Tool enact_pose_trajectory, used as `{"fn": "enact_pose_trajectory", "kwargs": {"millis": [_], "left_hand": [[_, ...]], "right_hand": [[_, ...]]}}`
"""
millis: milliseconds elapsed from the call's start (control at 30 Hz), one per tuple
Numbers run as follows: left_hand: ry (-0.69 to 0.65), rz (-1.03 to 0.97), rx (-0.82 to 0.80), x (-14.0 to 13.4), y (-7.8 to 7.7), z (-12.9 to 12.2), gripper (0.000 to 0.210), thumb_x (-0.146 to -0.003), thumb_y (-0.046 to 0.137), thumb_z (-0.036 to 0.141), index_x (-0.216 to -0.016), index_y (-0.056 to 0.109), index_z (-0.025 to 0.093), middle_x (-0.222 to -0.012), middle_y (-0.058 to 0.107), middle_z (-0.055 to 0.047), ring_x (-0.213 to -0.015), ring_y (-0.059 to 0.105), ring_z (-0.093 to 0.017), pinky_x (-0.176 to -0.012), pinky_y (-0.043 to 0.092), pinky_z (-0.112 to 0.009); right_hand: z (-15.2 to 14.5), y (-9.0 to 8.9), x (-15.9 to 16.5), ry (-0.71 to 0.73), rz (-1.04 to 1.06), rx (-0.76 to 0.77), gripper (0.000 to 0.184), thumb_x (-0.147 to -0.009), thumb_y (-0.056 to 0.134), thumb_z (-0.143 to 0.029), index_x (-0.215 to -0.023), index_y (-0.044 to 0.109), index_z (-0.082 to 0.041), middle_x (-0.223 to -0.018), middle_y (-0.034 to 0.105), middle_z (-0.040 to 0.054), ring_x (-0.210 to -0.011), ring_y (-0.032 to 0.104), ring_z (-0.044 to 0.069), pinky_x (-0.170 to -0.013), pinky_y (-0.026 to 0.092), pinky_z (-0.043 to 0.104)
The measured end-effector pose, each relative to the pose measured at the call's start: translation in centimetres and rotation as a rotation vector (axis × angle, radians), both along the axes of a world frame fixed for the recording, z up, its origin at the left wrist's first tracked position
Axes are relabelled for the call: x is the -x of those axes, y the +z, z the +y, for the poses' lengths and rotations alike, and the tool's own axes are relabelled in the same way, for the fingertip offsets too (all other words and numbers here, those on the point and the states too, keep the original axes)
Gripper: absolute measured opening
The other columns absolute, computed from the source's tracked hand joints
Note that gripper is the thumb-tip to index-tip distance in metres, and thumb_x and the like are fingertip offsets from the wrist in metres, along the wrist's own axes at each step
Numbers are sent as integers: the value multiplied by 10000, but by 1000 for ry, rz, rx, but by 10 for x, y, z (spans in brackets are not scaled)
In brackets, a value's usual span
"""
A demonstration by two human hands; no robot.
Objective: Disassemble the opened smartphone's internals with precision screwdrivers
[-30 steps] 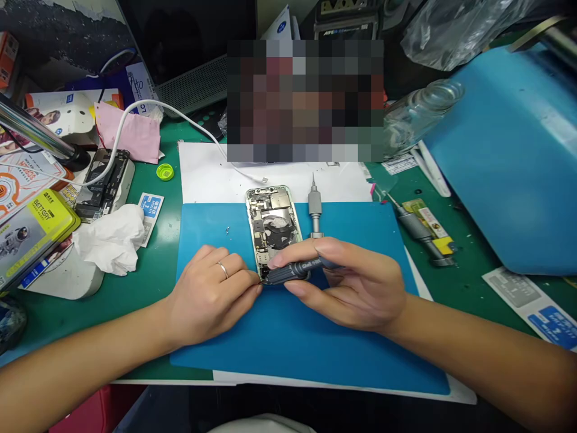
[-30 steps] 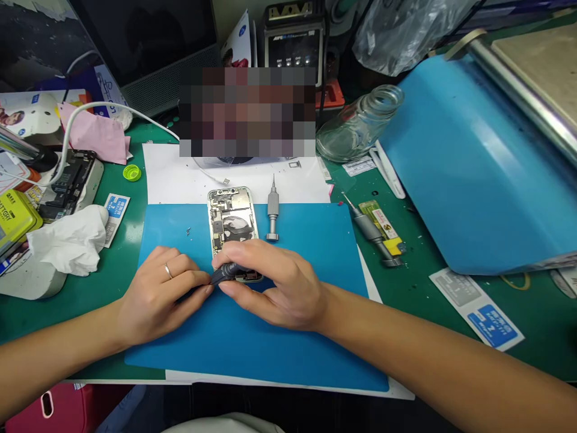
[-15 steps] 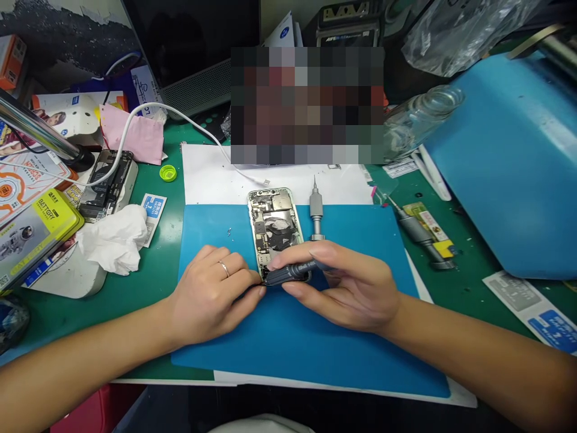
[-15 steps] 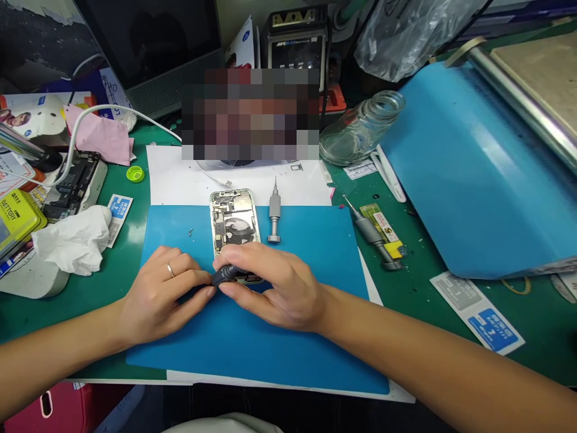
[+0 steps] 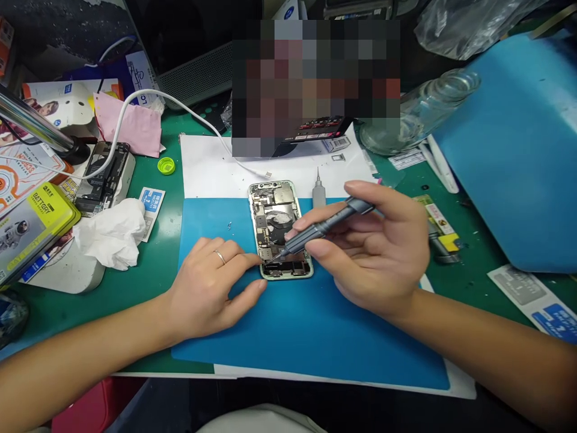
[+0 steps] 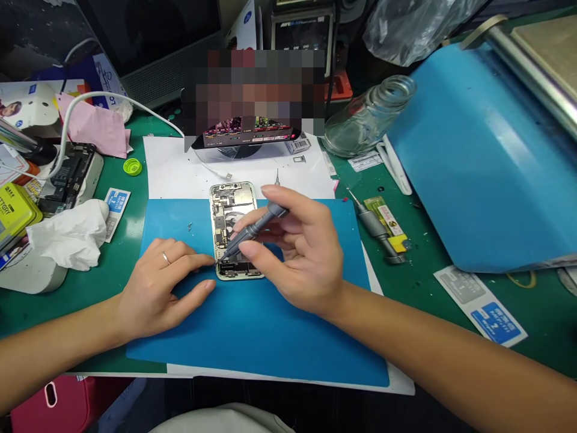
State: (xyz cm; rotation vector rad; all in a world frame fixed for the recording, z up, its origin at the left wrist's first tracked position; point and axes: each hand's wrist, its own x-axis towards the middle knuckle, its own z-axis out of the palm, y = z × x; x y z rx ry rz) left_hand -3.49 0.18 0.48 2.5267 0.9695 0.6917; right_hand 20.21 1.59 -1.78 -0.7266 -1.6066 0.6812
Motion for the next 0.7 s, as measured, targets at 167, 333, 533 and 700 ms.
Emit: {"fn": "enact_pose_trajectory", "kwargs": {"millis": [167,333,533,700], "left_hand": [[-6,21,4,0,-1,0,251,-1050,577,303,-1173,692,117,-938,714,-53,-789,589,-196,-715,368,-367],[-18,47,-35,0,-2,0,283,-1055,565,301,-1218,685,103,-919,696,-56,-771,566,-199,-697,362,-370],[-57,114,-107,0,-4,1,336,-1062,544,297,-1303,662,96,-850,624,-42,-738,520,-211,-665,337,-375],[-77,158,-94,0,-5,1,342,-1062,541,296,-1315,666,103,-863,617,-45,-741,502,-214,-674,322,-380]], "right_hand": [[1,1,-1,-23,-11,44,660,-933,722,-77,-1503,520,-341,-1047,781,24,-848,778,165,-617,677,222],[3,1,-4,-77,-51,-16,666,-926,714,-66,-1509,525,-326,-1063,782,38,-858,781,177,-633,684,249],[4,-3,-9,-8,-199,-267,778,-857,761,-30,-1557,514,-264,-1019,794,74,-845,791,211,-730,706,328],[5,1,-12,25,-269,-341,818,-847,756,-13,-1580,478,-245,-1024,812,83,-828,801,207,-682,702,291]]}}
